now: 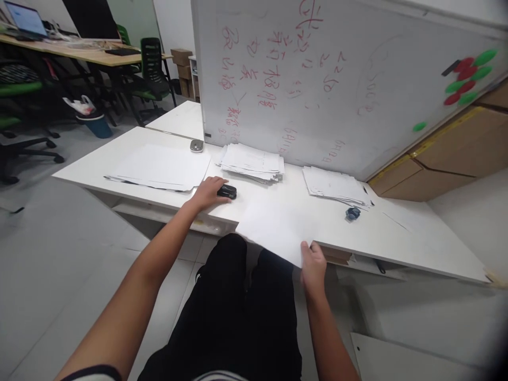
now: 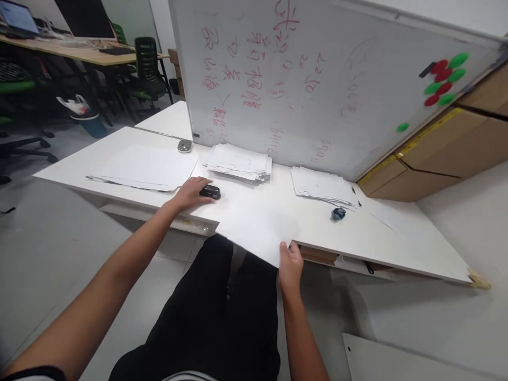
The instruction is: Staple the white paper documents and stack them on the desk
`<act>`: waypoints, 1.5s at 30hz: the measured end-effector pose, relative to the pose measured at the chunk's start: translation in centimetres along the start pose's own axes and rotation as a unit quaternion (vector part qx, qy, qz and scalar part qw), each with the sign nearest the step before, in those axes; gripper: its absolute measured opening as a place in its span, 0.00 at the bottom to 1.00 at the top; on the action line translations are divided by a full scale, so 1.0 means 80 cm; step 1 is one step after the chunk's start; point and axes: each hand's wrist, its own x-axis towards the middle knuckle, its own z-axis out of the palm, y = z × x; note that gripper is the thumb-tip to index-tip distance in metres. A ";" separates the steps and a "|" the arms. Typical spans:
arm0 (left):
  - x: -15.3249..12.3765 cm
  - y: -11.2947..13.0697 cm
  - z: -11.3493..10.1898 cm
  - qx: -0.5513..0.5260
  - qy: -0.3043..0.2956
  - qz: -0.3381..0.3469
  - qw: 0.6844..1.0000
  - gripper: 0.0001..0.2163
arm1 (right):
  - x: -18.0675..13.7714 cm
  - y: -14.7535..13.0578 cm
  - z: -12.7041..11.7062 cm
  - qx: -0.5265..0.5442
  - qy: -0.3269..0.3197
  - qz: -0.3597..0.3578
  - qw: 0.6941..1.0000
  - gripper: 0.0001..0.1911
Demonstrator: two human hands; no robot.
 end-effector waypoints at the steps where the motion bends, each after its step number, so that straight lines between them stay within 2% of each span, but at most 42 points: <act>1: 0.004 -0.008 0.006 0.001 -0.003 -0.008 1.000 0.26 | -0.005 0.000 0.004 0.016 -0.021 0.033 0.999 0.24; 3: 0.006 -0.018 0.017 -0.004 0.013 -0.022 1.000 0.21 | -0.013 -0.002 0.011 0.036 -0.044 0.083 0.995 0.24; 6: 0.003 -0.022 0.023 -0.014 0.023 -0.011 1.000 0.19 | -0.018 -0.003 0.024 0.054 -0.053 0.118 0.990 0.25; 18: 0.005 -0.022 0.020 -0.021 0.017 -0.001 1.000 0.21 | 0.001 0.000 0.079 0.086 -0.128 0.092 0.984 0.24; 27: -0.001 -0.010 0.013 -0.019 0.011 -0.016 1.000 0.21 | 0.006 0.006 0.114 0.060 -0.217 0.128 0.966 0.26; 33: -0.001 -0.007 0.009 -0.045 0.022 -0.018 0.999 0.20 | -0.004 0.010 0.127 0.070 -0.165 0.109 0.978 0.26; 38: 0.002 -0.007 0.010 -0.059 0.039 -0.050 0.996 0.19 | -0.015 0.005 0.115 0.056 -0.150 0.104 0.982 0.25; 45: 0.002 -0.007 0.012 -0.055 0.036 -0.054 0.996 0.18 | -0.003 -0.010 0.095 0.026 -0.050 0.067 0.996 0.28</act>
